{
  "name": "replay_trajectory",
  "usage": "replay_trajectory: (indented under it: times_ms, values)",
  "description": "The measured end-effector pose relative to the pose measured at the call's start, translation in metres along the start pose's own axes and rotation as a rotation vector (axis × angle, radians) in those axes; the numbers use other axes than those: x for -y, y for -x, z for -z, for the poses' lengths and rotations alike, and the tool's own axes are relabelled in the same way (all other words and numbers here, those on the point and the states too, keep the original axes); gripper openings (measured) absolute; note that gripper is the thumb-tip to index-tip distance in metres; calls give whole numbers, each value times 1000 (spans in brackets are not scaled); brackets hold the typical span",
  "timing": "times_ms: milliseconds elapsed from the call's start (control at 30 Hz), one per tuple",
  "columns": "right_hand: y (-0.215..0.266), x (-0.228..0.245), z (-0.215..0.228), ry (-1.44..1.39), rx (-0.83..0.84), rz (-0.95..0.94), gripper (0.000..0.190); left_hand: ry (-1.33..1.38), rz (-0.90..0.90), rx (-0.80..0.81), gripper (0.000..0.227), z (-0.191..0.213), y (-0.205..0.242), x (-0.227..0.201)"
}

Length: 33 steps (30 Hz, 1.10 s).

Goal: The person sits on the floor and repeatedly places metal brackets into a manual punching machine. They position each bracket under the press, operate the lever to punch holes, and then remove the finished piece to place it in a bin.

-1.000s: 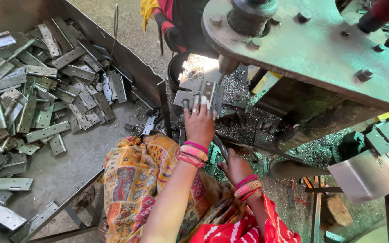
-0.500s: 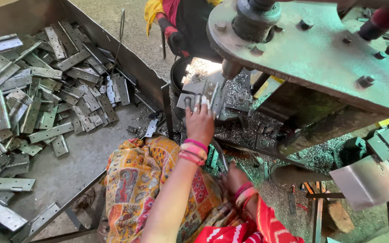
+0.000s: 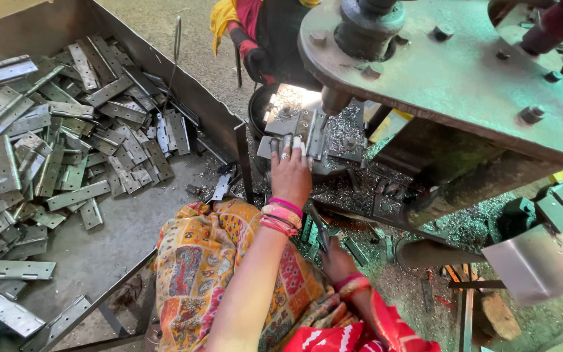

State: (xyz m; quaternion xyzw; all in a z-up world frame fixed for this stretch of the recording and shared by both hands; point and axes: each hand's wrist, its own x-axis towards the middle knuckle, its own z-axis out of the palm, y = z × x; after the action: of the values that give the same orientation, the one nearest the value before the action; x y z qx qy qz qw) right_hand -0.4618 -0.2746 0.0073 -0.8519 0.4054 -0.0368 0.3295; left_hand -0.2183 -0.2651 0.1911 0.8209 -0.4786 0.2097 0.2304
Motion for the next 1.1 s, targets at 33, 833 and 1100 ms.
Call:
replay_trajectory:
  times_ms: [33, 833, 1100]
  values:
    - [-4, 4, 16, 79, 37, -27, 44, -20, -16, -28, 29, -2, -3, 0]
    - [2, -1, 2, 103, -63, -56, 44, 127, 26, 142, 29, -13, -18, -8]
    - [6, -9, -22, -30, -94, 123, 44, 106, 7, 162, 28, -1, -14, -2]
